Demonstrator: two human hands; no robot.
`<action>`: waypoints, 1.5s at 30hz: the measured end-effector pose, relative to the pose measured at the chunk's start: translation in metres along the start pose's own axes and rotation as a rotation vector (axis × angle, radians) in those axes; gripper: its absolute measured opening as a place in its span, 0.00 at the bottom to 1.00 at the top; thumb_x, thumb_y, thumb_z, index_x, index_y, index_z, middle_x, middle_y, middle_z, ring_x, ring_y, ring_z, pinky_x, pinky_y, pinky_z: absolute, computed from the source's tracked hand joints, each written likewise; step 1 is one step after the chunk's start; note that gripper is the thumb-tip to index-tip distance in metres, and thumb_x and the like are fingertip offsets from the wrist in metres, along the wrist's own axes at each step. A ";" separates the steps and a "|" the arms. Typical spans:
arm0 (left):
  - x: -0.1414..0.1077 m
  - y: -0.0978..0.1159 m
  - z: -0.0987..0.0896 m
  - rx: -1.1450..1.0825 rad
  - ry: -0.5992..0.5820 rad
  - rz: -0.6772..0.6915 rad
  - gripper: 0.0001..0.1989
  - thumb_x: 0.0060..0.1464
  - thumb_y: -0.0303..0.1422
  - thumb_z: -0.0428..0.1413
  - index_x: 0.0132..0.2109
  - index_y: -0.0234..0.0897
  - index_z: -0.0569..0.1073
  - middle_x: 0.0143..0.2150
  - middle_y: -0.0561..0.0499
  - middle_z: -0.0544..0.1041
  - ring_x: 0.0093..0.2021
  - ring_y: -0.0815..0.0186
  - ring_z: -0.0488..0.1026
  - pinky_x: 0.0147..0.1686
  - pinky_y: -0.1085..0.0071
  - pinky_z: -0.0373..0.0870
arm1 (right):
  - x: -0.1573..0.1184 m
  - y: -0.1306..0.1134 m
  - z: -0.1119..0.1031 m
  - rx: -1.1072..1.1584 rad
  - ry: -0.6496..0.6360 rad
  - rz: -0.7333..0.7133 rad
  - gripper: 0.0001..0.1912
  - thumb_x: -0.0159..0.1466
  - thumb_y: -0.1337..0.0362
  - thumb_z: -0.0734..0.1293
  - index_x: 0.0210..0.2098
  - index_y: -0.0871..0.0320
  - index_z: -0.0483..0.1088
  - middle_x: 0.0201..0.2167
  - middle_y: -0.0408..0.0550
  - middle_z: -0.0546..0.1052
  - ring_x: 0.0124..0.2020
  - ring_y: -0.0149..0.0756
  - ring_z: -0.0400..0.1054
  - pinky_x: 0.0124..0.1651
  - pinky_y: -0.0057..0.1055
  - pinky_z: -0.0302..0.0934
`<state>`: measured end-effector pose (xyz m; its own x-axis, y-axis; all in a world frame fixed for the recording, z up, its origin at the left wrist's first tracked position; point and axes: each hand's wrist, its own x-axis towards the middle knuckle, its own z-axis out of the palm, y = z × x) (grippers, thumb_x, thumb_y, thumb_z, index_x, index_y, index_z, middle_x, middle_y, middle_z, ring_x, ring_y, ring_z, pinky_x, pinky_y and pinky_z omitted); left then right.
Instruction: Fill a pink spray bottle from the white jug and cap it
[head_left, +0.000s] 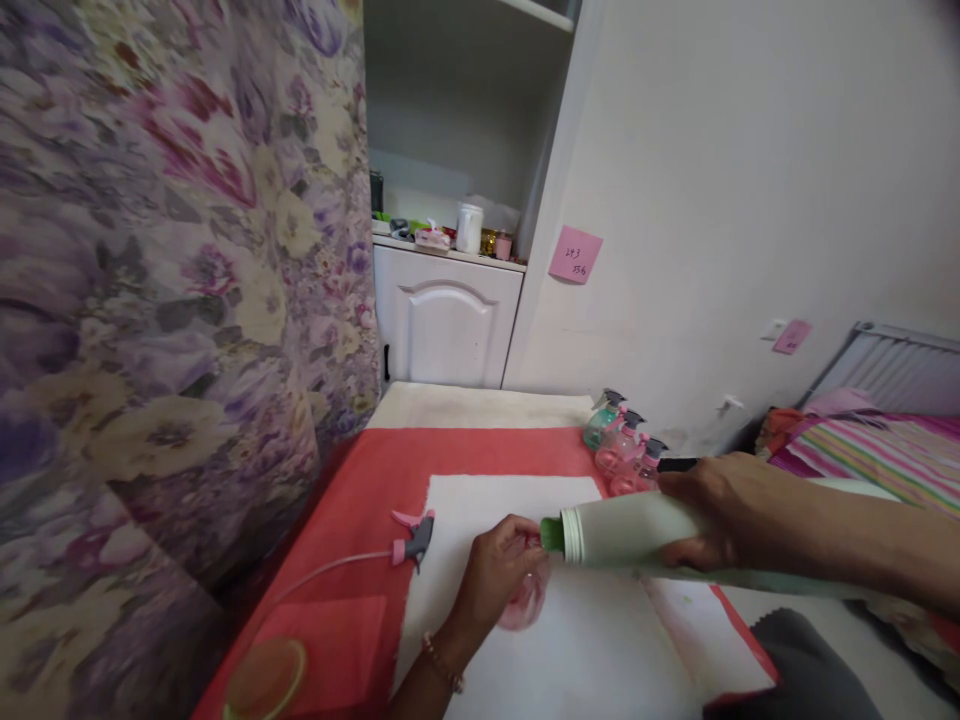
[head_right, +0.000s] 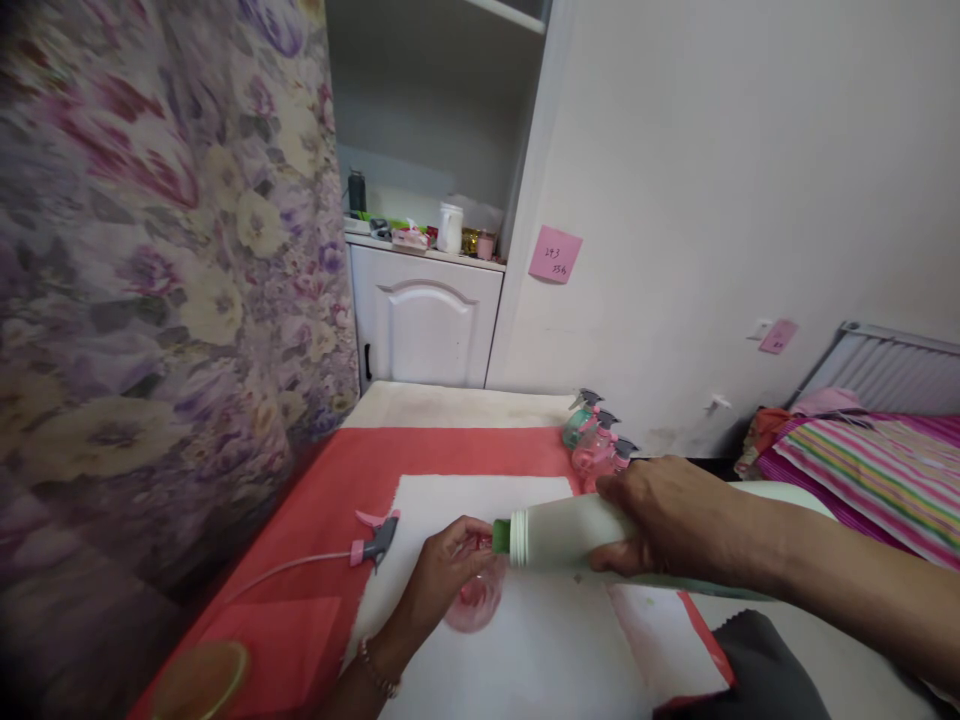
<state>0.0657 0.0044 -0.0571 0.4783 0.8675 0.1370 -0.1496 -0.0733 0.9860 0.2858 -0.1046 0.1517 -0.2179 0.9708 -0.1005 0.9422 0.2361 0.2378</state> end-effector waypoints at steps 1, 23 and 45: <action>0.000 0.000 0.000 -0.007 -0.004 0.001 0.08 0.44 0.27 0.60 0.36 0.35 0.77 0.34 0.51 0.80 0.38 0.62 0.75 0.40 0.70 0.68 | 0.000 0.000 0.000 0.003 -0.004 0.007 0.17 0.58 0.48 0.69 0.34 0.56 0.72 0.25 0.50 0.79 0.24 0.43 0.73 0.23 0.28 0.46; 0.002 -0.005 0.000 -0.025 -0.003 0.017 0.08 0.44 0.27 0.60 0.35 0.35 0.77 0.33 0.51 0.79 0.38 0.62 0.75 0.40 0.70 0.67 | 0.002 -0.005 -0.006 0.036 -0.031 -0.003 0.17 0.60 0.50 0.68 0.34 0.58 0.72 0.26 0.53 0.80 0.24 0.43 0.74 0.24 0.28 0.48; 0.001 -0.006 -0.001 -0.004 -0.003 0.006 0.08 0.44 0.28 0.60 0.36 0.36 0.77 0.34 0.51 0.80 0.38 0.62 0.76 0.40 0.70 0.68 | 0.003 -0.001 -0.002 -0.007 -0.044 -0.008 0.18 0.60 0.46 0.67 0.34 0.56 0.71 0.25 0.49 0.79 0.25 0.43 0.74 0.24 0.30 0.45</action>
<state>0.0666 0.0063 -0.0631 0.4798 0.8655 0.1437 -0.1563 -0.0768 0.9847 0.2835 -0.1020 0.1535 -0.2133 0.9662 -0.1451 0.9387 0.2438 0.2437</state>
